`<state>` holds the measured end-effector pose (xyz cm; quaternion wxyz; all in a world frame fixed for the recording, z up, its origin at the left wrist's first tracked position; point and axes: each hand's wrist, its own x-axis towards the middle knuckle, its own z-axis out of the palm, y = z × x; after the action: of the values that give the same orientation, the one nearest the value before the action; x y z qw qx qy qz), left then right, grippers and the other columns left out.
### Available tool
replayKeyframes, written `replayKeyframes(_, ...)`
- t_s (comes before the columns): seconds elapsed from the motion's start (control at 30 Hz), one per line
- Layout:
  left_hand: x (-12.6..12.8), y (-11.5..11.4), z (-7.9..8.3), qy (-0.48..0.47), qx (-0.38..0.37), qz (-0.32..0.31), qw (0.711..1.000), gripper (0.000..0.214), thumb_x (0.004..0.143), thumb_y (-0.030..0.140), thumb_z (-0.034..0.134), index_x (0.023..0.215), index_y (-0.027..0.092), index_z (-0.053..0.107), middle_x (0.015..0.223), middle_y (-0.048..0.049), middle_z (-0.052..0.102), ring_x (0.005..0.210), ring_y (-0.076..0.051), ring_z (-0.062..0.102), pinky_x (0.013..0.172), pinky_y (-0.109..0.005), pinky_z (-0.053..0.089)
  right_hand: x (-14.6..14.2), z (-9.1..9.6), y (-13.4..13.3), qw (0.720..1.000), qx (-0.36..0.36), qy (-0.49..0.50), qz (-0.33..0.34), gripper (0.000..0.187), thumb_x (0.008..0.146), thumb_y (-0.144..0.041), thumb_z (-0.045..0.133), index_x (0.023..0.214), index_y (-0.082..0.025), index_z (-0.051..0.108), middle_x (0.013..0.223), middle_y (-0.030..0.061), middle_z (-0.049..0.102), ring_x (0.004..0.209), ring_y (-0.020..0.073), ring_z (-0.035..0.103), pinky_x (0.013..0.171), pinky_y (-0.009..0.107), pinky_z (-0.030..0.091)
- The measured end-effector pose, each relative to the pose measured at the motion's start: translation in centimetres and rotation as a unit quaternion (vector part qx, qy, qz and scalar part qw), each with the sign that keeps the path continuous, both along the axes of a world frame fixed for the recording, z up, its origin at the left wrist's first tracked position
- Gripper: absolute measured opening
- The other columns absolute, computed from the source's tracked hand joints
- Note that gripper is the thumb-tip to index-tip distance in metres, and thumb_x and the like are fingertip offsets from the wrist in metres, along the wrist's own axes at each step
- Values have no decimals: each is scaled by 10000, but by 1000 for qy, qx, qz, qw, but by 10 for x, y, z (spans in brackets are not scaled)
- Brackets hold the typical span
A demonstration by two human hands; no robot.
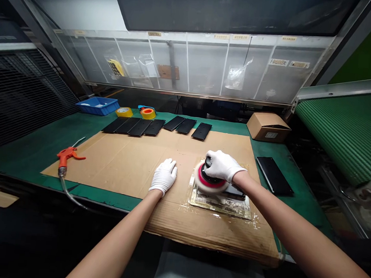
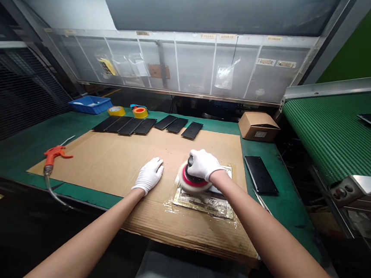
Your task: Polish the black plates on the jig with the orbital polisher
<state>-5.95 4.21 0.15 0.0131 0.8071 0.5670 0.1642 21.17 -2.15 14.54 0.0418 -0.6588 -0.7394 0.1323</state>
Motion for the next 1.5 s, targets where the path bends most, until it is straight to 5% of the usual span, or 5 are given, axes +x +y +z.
replayKeyframes(0.37, -1, -1, -1, 6, 3, -5, 1000, 389, 1022, 298, 469, 1318, 169, 685, 1484, -134, 625, 1400, -298, 555, 1229, -427, 397, -29, -2, -34, 998, 20, -18, 63, 305, 853, -374, 600, 1116, -233, 661, 1104, 135, 674, 813, 263, 696, 652, 314, 450)
replayKeyframes(0.87, 1, -1, 0, 2, -11, -3, 1000, 407, 1014, 280, 475, 1335, 135, 678, 1497, -170, 604, 1418, -321, 534, 1227, -447, 391, 10, -9, -62, 999, 17, -27, -10, 355, 900, -450, 595, 1206, -284, 671, 1071, 112, 652, 790, 240, 669, 665, 304, 422)
replayKeyframes(1.5, -1, -1, -3, 0, -5, -1, 1000, 382, 1015, 287, 483, 1321, 172, 680, 1472, -137, 623, 1391, -301, 550, 1223, -423, 389, 14, -12, -62, 999, 25, -31, -18, 352, 892, -444, 590, 1203, -295, 658, 1060, 104, 630, 774, 243, 658, 645, 310, 397)
